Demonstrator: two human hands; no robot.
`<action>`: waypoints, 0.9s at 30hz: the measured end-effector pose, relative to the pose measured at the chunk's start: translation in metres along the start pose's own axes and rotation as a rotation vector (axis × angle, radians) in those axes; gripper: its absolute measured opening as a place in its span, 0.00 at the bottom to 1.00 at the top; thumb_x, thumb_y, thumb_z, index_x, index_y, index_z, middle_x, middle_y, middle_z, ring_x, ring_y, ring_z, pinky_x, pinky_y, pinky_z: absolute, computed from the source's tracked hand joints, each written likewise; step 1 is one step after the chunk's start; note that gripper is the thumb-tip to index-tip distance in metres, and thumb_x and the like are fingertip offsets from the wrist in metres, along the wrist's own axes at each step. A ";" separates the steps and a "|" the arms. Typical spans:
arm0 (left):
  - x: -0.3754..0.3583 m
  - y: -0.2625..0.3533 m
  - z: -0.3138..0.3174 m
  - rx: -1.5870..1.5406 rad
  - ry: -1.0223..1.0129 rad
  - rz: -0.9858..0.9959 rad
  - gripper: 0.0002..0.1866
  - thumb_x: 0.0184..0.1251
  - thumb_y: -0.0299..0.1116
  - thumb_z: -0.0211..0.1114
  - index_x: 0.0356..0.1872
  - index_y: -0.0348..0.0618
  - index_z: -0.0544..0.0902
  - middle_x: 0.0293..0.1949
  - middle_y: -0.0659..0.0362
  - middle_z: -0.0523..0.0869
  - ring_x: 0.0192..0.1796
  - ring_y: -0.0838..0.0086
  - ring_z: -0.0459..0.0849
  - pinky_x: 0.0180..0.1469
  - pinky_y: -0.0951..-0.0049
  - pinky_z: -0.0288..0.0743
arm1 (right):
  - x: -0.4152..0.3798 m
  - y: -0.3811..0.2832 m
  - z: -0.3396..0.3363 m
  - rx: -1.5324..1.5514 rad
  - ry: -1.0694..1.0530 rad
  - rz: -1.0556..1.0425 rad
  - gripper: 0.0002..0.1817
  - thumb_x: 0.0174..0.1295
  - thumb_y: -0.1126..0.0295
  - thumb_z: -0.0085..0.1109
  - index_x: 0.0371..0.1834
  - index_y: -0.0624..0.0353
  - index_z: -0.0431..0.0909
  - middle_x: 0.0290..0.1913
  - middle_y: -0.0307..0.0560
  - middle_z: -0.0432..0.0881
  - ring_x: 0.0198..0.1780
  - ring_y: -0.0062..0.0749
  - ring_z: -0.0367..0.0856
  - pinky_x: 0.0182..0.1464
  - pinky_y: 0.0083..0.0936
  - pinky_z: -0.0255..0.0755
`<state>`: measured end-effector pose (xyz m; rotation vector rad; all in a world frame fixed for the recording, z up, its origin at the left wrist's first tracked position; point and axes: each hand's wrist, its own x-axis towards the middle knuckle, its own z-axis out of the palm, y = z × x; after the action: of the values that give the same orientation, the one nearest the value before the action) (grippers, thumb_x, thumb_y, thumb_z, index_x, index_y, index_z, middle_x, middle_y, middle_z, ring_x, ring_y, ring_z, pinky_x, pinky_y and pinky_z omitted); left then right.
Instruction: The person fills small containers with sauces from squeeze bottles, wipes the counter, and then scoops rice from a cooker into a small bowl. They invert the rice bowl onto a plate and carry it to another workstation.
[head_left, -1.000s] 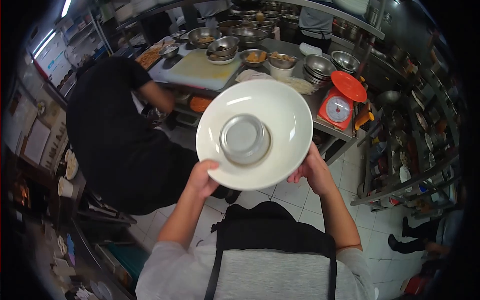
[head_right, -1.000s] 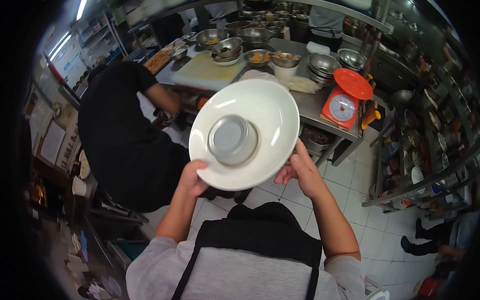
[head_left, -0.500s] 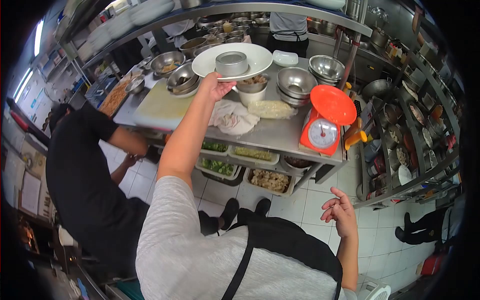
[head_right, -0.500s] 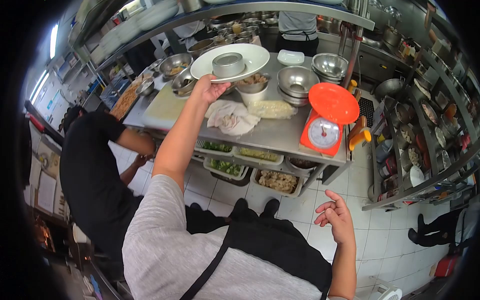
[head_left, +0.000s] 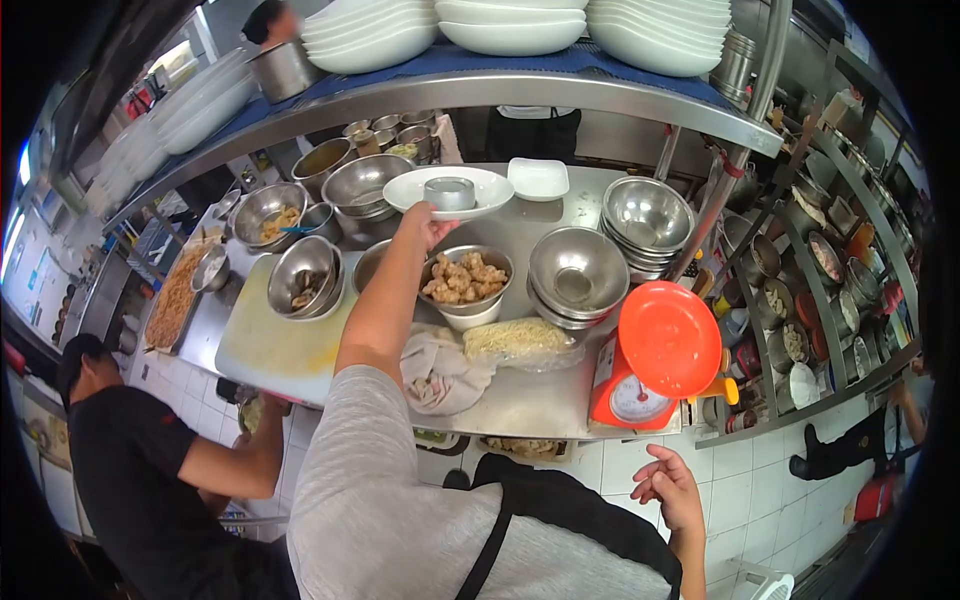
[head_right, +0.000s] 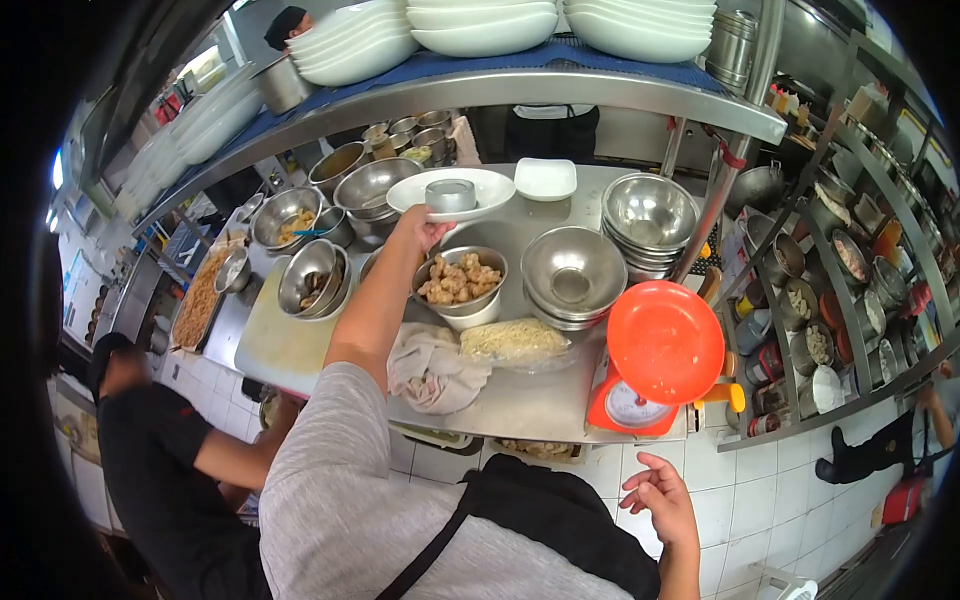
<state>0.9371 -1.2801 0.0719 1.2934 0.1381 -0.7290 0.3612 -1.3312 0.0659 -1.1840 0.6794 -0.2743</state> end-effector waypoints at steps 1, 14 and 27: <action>0.008 -0.002 -0.002 0.063 0.005 0.002 0.17 0.59 0.29 0.40 0.47 0.30 0.66 0.34 0.43 0.79 0.30 0.61 0.83 0.20 0.79 0.76 | 0.001 -0.001 0.001 0.007 0.009 0.009 0.22 0.56 0.72 0.50 0.55 0.61 0.63 0.33 0.48 0.76 0.28 0.30 0.78 0.28 0.18 0.70; 0.049 -0.010 -0.030 0.447 -0.142 -0.238 0.10 0.58 0.29 0.45 0.35 0.35 0.72 0.28 0.53 0.82 0.26 0.73 0.82 0.22 0.81 0.74 | 0.036 -0.024 0.023 -0.054 -0.205 0.082 0.23 0.55 0.73 0.55 0.55 0.59 0.64 0.36 0.45 0.76 0.33 0.27 0.77 0.36 0.18 0.69; 0.074 -0.048 -0.049 0.583 0.037 -0.204 0.08 0.57 0.27 0.55 0.37 0.34 0.73 0.30 0.50 0.79 0.33 0.64 0.80 0.32 0.65 0.76 | 0.051 -0.029 0.022 -0.140 -0.332 0.129 0.25 0.54 0.75 0.55 0.57 0.59 0.62 0.38 0.44 0.73 0.37 0.26 0.75 0.39 0.19 0.69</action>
<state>0.9822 -1.2709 -0.0181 1.8674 0.0905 -0.9611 0.4185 -1.3529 0.0791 -1.2765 0.4861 0.0799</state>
